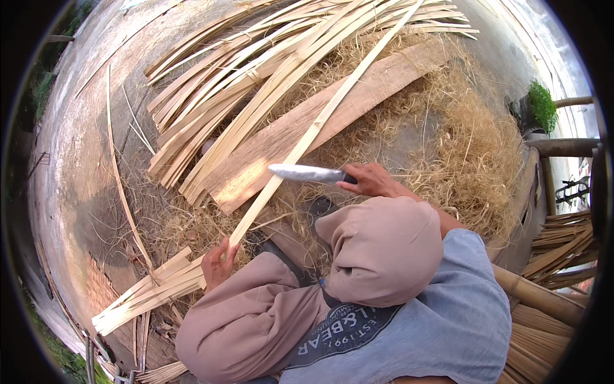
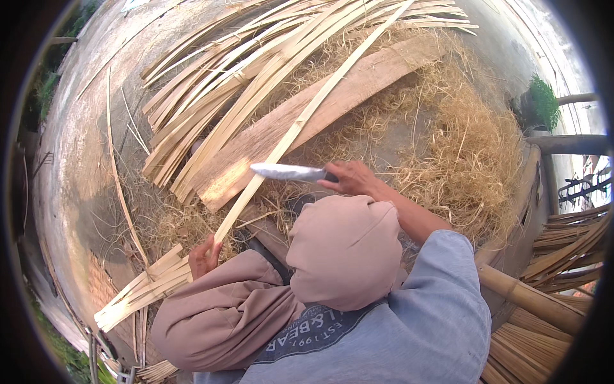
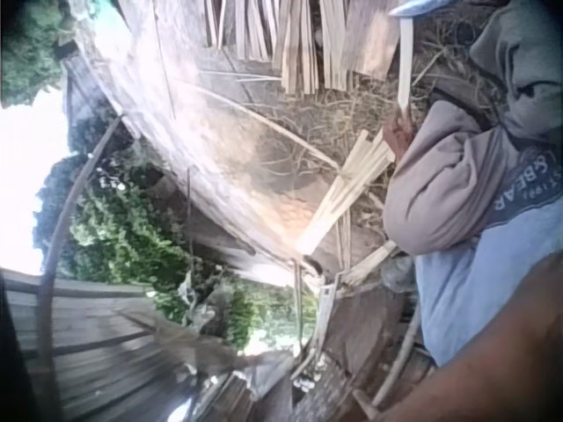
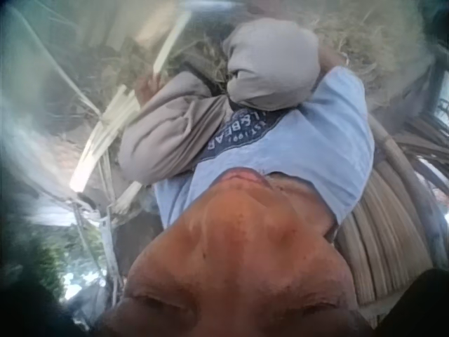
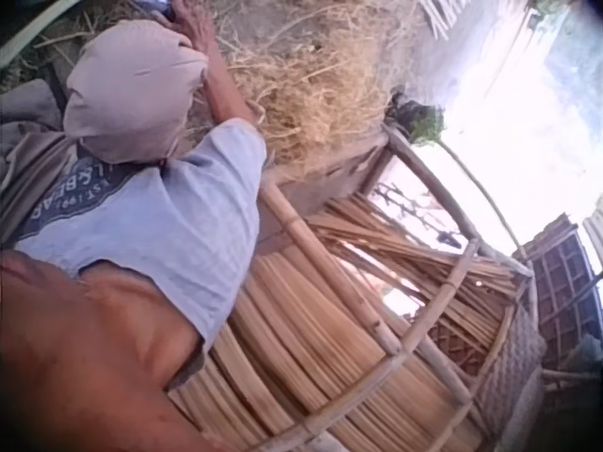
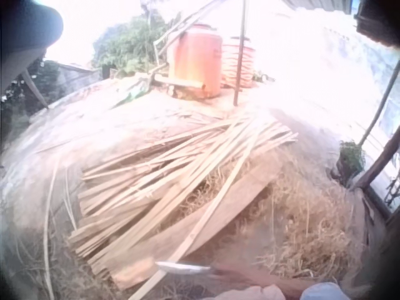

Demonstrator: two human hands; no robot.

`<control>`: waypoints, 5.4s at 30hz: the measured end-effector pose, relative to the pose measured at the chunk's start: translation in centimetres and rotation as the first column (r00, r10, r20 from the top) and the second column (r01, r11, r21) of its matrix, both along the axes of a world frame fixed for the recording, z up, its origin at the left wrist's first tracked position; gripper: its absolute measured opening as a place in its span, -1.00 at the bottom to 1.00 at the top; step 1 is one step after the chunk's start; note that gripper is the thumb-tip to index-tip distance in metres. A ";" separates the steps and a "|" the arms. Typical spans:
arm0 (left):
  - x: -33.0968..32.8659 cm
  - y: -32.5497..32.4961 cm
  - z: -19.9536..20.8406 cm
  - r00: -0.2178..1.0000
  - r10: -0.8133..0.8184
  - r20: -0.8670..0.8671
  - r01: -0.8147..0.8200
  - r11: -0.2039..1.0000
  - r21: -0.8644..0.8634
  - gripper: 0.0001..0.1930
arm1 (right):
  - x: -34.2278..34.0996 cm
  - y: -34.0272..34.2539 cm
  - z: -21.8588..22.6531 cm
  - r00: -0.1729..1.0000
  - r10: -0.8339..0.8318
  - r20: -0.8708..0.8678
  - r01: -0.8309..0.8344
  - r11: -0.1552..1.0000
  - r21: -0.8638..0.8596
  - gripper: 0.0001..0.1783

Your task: The person sits on the ground and uses a knife to split long bamboo strips into thinner slats. They hold each strip with one hand and draw the knife along its length to separate it, then place the finished slats into a pile.

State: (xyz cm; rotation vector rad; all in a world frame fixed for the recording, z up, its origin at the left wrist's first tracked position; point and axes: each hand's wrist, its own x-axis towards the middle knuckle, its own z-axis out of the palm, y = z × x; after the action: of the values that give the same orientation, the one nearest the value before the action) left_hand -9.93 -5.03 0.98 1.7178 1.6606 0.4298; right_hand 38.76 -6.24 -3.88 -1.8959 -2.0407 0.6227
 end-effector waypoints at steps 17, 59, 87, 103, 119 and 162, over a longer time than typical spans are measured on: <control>-4.6 -4.2 -5.3 0.876 -0.076 -0.475 0.073 0.997 -0.026 -0.54 | 8.6 5.9 0.0 0.785 -0.601 -0.151 0.593 0.799 -0.100 -0.24; 2.5 0.3 -2.4 0.945 -0.199 -0.261 0.243 0.958 0.150 -0.65 | -6.4 -1.9 -0.7 0.950 -0.141 -0.277 0.121 0.989 -0.085 -0.41; -14.5 -7.3 -0.1 0.952 -0.045 -0.304 -0.027 0.973 -0.231 -0.63 | 18.4 6.8 0.8 0.689 -0.723 -0.058 0.722 0.691 -0.037 -0.27; 1.4 4.4 -3.2 0.989 -0.112 -0.096 0.108 0.993 -0.051 -0.56 | 9.8 4.8 -1.4 0.755 -0.646 -0.112 0.652 0.758 0.017 -0.30; 8.1 3.6 -4.6 0.985 0.117 0.125 -0.110 0.992 -0.059 -0.63 | -5.6 1.8 -0.4 0.991 -0.086 -0.105 0.078 0.994 -0.077 -0.40; 8.9 4.6 -6.3 0.544 0.672 0.503 -0.032 0.616 -0.787 -0.65 | 13.1 2.5 -0.2 0.642 -0.757 -0.120 0.765 0.642 0.047 -0.28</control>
State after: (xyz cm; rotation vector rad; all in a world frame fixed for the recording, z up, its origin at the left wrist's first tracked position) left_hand -0.99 -0.43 -5.35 0.3942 1.2403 0.5377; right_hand 51.82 -3.72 -4.05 -2.3460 -0.9842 0.3517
